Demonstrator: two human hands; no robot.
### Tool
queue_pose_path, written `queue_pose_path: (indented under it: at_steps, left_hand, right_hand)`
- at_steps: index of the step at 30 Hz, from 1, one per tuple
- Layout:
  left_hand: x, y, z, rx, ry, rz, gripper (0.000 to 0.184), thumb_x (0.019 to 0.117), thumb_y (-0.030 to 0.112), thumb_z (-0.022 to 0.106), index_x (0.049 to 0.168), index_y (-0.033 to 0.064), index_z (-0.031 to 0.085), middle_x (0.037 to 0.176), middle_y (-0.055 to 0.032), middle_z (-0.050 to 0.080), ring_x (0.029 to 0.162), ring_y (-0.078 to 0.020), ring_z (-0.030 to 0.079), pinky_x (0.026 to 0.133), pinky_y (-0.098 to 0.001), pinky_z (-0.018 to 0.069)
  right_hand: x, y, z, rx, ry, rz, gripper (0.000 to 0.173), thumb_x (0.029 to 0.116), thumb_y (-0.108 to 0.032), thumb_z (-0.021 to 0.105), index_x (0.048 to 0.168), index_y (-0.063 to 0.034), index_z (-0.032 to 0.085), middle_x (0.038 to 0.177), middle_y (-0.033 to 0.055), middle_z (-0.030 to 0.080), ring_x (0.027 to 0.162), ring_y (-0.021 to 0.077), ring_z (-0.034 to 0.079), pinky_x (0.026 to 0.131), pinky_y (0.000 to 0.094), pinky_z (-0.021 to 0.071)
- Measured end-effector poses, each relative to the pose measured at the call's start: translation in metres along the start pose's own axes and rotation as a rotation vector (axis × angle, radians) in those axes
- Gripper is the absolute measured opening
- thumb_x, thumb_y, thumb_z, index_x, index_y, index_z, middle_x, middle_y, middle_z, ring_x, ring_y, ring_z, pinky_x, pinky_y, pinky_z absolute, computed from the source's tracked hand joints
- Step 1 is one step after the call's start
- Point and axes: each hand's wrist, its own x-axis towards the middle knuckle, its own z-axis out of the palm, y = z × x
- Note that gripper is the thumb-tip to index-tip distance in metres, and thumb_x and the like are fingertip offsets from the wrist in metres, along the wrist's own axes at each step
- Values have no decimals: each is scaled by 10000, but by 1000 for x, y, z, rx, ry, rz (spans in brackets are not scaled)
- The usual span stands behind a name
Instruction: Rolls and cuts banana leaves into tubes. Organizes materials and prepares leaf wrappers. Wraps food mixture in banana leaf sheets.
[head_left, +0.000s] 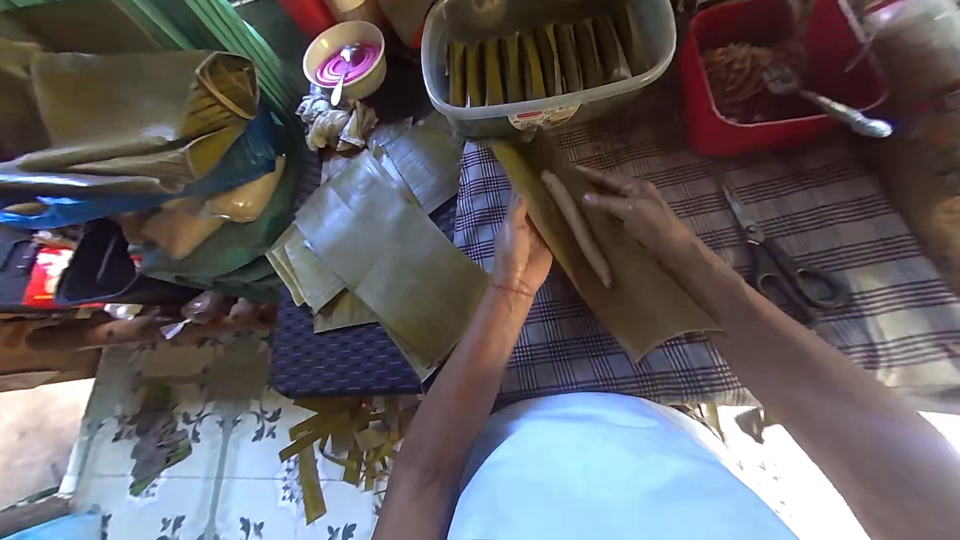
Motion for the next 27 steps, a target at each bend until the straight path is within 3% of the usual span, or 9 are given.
queue_pose_path:
  at_steps: [3, 6, 9, 11, 13, 16, 19, 23, 27]
  left_hand:
    - [-16, -25, -17, 77, 17, -12, 449, 1103, 333, 374, 1521, 167, 377, 1391, -80, 568, 1256, -204, 574, 1058, -431, 483]
    - [-27, -39, -8, 10, 55, -106, 399, 1119, 378, 314, 1366, 141, 518, 1213, -60, 654, 1109, -181, 649, 943, -415, 550]
    - [-31, -30, 1, -145, -49, -217, 433, 1097, 487, 265, 1121, 215, 602, 968, 49, 683, 878, -44, 674, 752, -238, 568]
    - [-36, -22, 0, -261, -103, -233, 429, 1096, 496, 257, 1056, 225, 588, 915, 60, 666, 838, -29, 673, 728, -198, 563]
    - [-34, -24, -9, -253, -168, -172, 433, 1105, 457, 255, 1193, 212, 601, 1094, 17, 694, 1023, -100, 678, 880, -300, 567]
    - [-33, -28, -18, -214, -107, -141, 436, 1114, 450, 251, 1323, 176, 518, 1240, -43, 645, 1171, -180, 635, 1000, -399, 529]
    - [-36, -30, -18, -220, -49, -148, 419, 1120, 425, 255, 1334, 159, 498, 1250, -55, 625, 1176, -181, 623, 1009, -384, 518]
    - [-38, -36, -15, -216, -109, -165, 422, 1128, 383, 232, 1385, 150, 472, 1324, -69, 600, 1242, -195, 592, 1059, -404, 488]
    - [-34, -31, -24, -116, -111, -129, 399, 1123, 373, 277, 1381, 153, 488, 1307, -72, 617, 1213, -202, 612, 1038, -413, 507]
  right_hand:
    - [-26, 5, -9, 82, -68, 60, 550, 1030, -6, 493, 1563, -117, 418, 1446, 48, 585, 1150, 57, 644, 953, 230, 543]
    - [-50, -1, 17, -29, 14, 19, 495, 1096, -110, 407, 1589, -159, 396, 1537, 15, 514, 1227, 60, 589, 993, 263, 503]
    - [-65, -4, 61, -266, 16, -222, 483, 1095, -139, 359, 1571, -103, 431, 1631, 44, 404, 1523, 176, 335, 1262, 402, 244]
    - [-64, 2, 70, -389, 12, -349, 471, 1096, -150, 362, 1554, -116, 467, 1620, 41, 424, 1551, 225, 283, 1284, 455, 167]
    - [-51, 0, 51, -398, -11, -265, 458, 1104, -141, 378, 1554, -114, 464, 1612, 54, 434, 1526, 213, 338, 1259, 413, 249]
    - [-26, 1, 6, -236, 24, -41, 424, 1050, -64, 529, 1474, -81, 545, 1401, 97, 632, 1222, 104, 629, 1042, 299, 499]
    - [-23, 5, -22, -77, -44, 46, 505, 995, 16, 562, 1491, -59, 507, 1422, 80, 613, 1181, 43, 635, 986, 215, 518]
    - [-33, 8, -18, -138, -133, 11, 512, 1056, -21, 462, 1560, -106, 431, 1546, 35, 510, 1283, 36, 568, 1061, 224, 460]
    - [-14, 10, -29, -208, -113, -22, 458, 1021, -27, 555, 1476, -66, 534, 1413, 86, 621, 1208, 62, 627, 1037, 241, 495]
